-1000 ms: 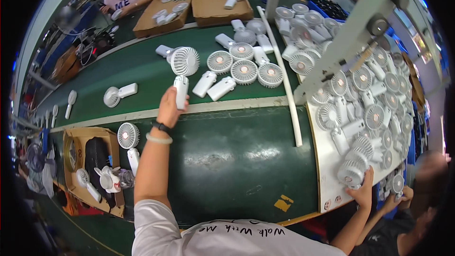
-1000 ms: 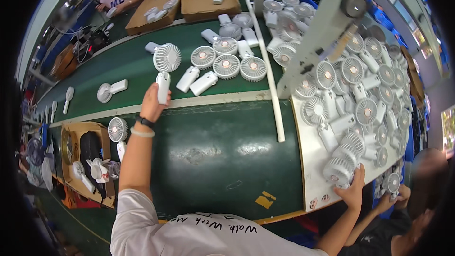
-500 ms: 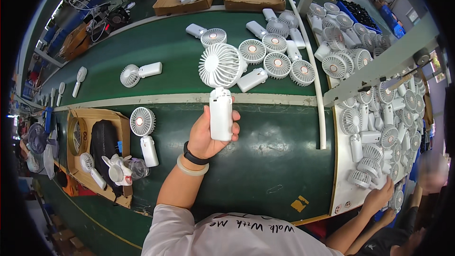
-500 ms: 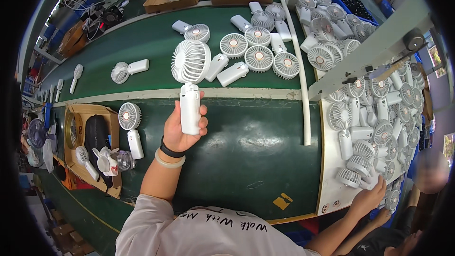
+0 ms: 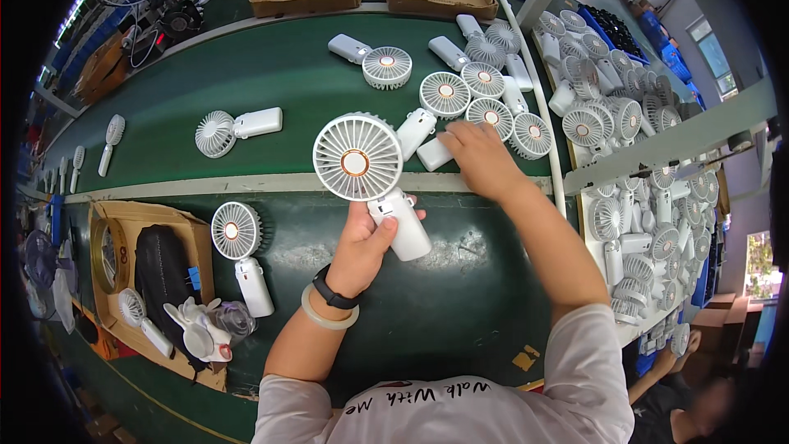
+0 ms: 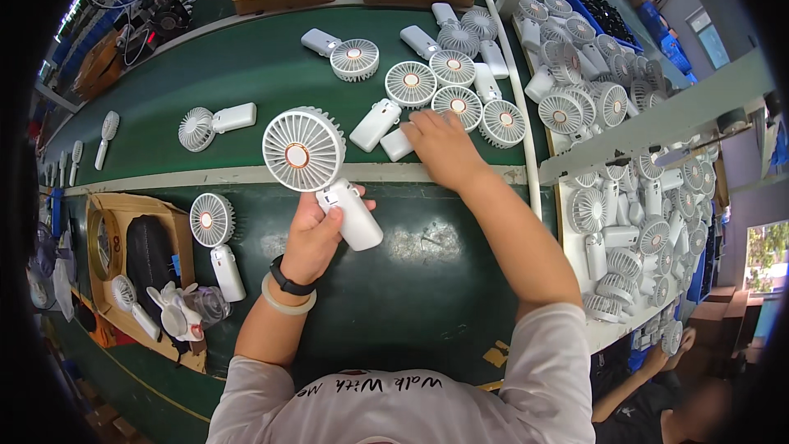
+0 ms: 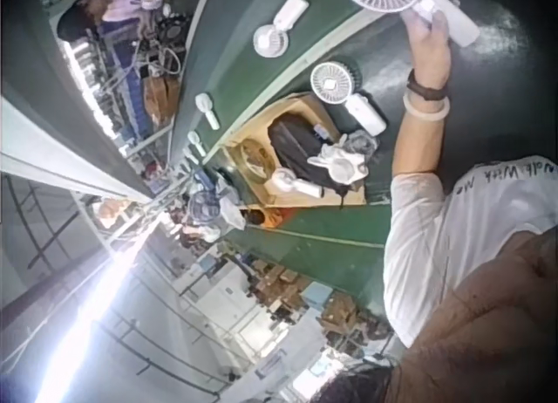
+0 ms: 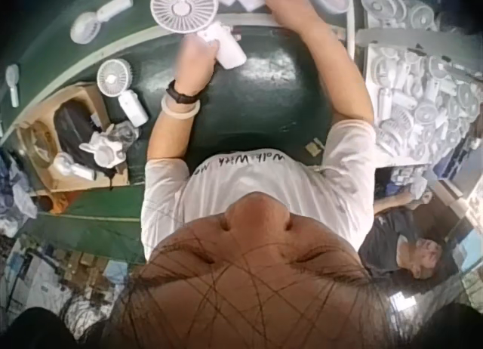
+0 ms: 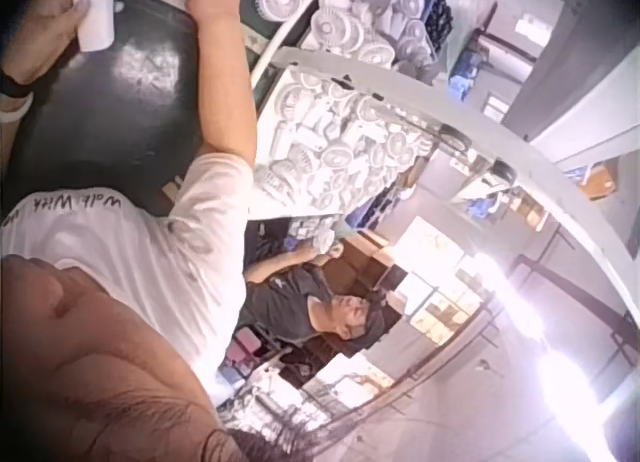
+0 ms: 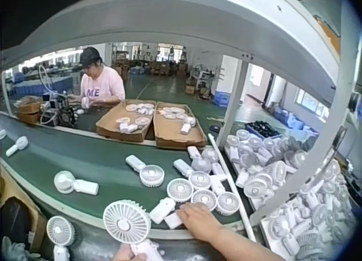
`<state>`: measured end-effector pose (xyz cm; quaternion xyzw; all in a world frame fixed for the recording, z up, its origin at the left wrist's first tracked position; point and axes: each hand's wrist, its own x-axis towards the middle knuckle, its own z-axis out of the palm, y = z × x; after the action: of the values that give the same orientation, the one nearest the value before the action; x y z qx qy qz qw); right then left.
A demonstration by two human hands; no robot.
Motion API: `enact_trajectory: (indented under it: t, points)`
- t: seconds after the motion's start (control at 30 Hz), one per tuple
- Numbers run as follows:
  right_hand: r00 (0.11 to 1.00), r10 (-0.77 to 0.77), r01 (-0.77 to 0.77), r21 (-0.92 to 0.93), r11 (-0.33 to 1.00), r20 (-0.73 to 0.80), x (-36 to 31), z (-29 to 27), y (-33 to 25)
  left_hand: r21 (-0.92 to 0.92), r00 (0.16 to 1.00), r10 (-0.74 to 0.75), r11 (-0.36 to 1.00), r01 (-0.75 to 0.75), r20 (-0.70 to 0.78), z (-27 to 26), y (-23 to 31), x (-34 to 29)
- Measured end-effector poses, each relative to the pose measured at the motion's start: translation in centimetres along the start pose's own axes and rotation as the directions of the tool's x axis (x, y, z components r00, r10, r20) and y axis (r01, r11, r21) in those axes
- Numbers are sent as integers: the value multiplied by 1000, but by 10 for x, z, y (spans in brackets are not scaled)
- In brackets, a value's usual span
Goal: The person assembles white portable fans by picking up fan heads and bases from a green workbench and snapping them together. The person repeatedly handles multiple units, joining the components and placing the assembled fans on the table. A brief cleaning action with a cloth is performed on one fan before assembly continues.
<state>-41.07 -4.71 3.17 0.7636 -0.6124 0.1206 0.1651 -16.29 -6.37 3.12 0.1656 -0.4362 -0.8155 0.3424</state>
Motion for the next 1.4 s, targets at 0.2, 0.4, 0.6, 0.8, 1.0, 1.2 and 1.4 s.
enact_trajectory:
  t: [0.2, 0.4, 0.6, 0.8, 1.0, 1.2, 1.4]
  points:
    - [898, -236, 264, -26, 964, 371, 17, -44, -53, 66, 985, 145, 988, -139, -97, -8, 22, -4]
    - [598, -545, 333, 437, 836, 588, -61, -92, -124, 24, 981, 170, 985, -168, -98, -7, 17, 0]
    - [692, -466, -395, 830, 394, 551, 8, -77, -69, 49, 975, 179, 984, -174, -130, -1, 8, -4]
    - [905, 294, -374, 244, 895, 307, 42, 3, -36, 72, 968, 202, 979, -193, -146, 3, 4, -3]
    - [824, 446, -499, 74, 864, 349, 43, 8, -49, 34, 948, 85, 996, -78, -307, -2, 2, -1]
    - [572, 635, -725, 682, 94, 519, -18, 5, 2, -271, 939, -161, 960, 76, -305, 4, -8, 2]
    - [938, 59, -24, 232, -972, 342, -28, -28, -32, -278, 948, -221, 948, 154, -229, 13, -20, 1]
